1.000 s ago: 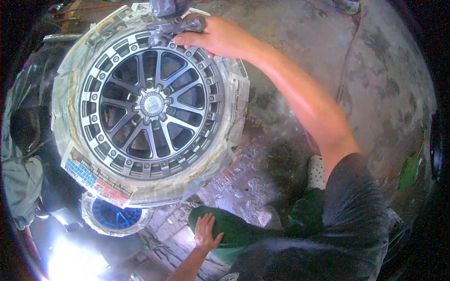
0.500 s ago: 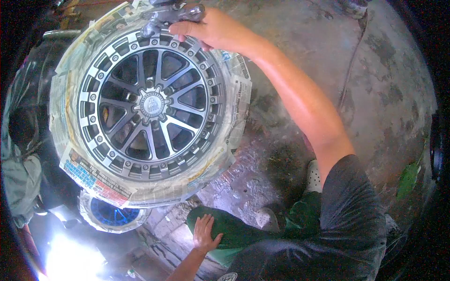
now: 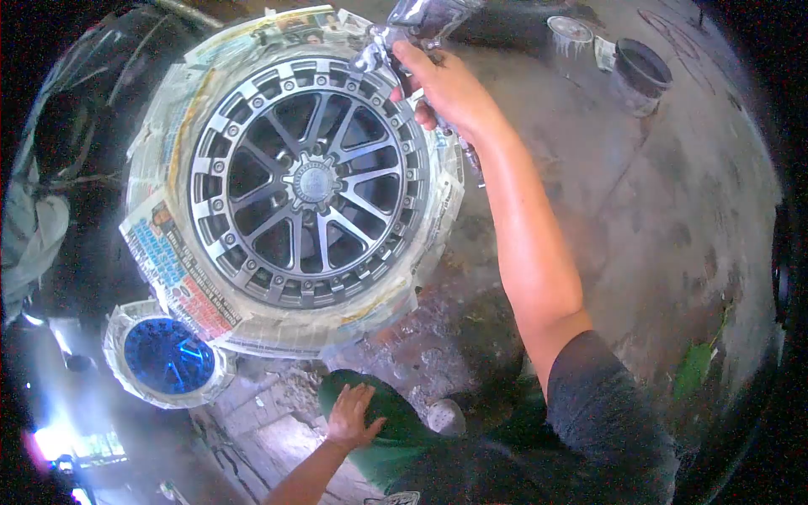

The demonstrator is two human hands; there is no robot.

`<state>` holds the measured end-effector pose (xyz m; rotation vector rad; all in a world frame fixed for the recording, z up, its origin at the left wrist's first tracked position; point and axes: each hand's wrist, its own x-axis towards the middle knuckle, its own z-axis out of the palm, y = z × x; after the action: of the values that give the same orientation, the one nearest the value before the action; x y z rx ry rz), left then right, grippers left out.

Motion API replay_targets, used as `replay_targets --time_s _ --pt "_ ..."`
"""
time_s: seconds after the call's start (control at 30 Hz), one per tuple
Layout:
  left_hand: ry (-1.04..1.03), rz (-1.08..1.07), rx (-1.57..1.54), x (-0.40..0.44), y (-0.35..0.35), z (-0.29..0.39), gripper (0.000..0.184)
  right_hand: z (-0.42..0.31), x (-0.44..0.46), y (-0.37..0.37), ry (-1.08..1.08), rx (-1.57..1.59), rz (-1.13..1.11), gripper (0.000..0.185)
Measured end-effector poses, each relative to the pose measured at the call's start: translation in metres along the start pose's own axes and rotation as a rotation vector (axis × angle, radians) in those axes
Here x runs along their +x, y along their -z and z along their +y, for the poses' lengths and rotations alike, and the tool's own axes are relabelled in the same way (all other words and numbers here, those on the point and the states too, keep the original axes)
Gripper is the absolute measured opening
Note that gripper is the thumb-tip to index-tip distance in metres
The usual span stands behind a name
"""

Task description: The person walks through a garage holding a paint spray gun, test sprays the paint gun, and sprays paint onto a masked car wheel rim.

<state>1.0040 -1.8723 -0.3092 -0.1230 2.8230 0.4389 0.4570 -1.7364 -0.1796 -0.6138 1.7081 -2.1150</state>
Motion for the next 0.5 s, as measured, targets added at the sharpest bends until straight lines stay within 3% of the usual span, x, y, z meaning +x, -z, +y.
replay_targets --time_s 0.2,0.4,0.5 --pt "0.046 0.012 0.068 -0.013 0.003 -0.005 0.071 0.007 0.014 -0.004 0.002 -0.02 0.061 0.05" --pt "0.049 -0.022 0.074 -0.018 -0.001 -0.01 0.07 -0.002 0.013 0.0 0.089 0.095 -0.086 0.051" --pt "0.039 -0.007 0.067 -0.02 -0.004 -0.015 0.072 -0.018 0.007 -0.001 0.035 0.067 -0.055 0.051"
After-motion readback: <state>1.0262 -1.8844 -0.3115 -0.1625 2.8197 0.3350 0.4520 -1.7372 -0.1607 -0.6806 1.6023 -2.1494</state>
